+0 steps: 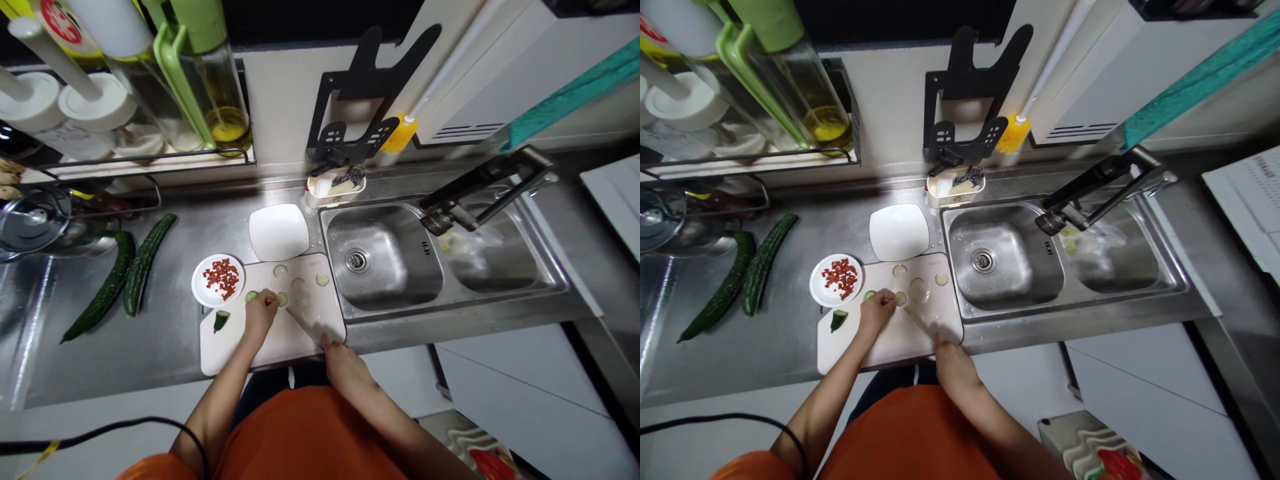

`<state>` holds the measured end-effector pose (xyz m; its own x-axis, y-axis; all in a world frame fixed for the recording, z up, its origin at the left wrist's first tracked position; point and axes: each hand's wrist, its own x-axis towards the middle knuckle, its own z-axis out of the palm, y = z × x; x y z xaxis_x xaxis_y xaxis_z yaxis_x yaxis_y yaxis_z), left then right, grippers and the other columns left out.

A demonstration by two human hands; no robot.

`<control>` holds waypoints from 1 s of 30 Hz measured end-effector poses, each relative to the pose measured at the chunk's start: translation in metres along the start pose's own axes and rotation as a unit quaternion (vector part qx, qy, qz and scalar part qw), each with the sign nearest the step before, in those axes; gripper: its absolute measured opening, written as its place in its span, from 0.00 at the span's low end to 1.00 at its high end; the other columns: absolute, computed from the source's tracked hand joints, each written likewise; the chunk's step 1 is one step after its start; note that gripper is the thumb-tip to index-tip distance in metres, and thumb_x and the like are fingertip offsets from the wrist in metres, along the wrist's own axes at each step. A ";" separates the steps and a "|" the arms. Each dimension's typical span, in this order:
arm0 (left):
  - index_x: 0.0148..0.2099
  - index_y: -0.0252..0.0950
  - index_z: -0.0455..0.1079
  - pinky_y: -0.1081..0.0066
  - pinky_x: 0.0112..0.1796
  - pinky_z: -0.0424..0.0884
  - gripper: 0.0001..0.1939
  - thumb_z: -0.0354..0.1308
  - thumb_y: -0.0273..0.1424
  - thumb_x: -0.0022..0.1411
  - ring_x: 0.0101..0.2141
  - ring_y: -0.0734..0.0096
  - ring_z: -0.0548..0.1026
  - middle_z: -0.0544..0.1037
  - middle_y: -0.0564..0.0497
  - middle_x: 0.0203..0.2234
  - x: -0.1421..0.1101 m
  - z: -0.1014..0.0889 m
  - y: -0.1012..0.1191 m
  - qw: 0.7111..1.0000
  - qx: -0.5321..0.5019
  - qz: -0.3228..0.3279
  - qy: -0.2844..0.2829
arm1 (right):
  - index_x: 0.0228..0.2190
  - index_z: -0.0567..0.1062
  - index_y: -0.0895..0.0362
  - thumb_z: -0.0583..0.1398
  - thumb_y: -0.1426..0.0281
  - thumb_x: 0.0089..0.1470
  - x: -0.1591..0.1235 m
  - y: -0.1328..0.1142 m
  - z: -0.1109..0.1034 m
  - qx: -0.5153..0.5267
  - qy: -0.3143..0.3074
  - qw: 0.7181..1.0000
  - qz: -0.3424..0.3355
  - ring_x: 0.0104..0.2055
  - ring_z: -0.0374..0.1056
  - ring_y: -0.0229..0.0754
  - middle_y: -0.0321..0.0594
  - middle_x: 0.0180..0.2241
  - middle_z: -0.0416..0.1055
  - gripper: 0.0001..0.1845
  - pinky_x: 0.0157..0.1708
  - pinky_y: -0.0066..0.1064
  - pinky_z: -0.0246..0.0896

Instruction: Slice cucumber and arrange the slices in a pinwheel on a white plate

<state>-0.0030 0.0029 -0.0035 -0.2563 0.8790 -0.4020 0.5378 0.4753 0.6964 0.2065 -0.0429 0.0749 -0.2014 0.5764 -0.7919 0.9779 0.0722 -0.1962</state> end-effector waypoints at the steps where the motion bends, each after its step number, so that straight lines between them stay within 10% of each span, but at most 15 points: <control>1: 0.29 0.38 0.71 0.75 0.30 0.63 0.05 0.54 0.31 0.53 0.26 0.73 0.73 0.77 0.55 0.23 0.000 0.000 0.000 1.000 0.005 0.001 0.004 | 0.50 0.65 0.61 0.45 0.87 0.49 0.000 -0.001 -0.001 -0.001 -0.001 1.000 -0.002 0.40 0.73 0.47 0.49 0.37 0.75 0.28 0.33 0.29 0.62; 30: 0.30 0.38 0.71 0.72 0.29 0.60 0.08 0.50 0.30 0.57 0.25 0.71 0.70 0.75 0.51 0.22 0.001 0.006 -0.004 0.997 0.070 0.026 0.020 | 0.50 0.66 0.60 0.41 0.83 0.56 0.010 -0.044 -0.024 -0.010 0.038 0.999 0.014 0.40 0.73 0.49 0.53 0.39 0.75 0.24 0.34 0.32 0.66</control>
<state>-0.0006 0.0016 -0.0101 -0.2547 0.9048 -0.3413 0.6579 0.4208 0.6246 0.1633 -0.0203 0.0895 -0.1692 0.6386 -0.7507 0.9843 0.0709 -0.1615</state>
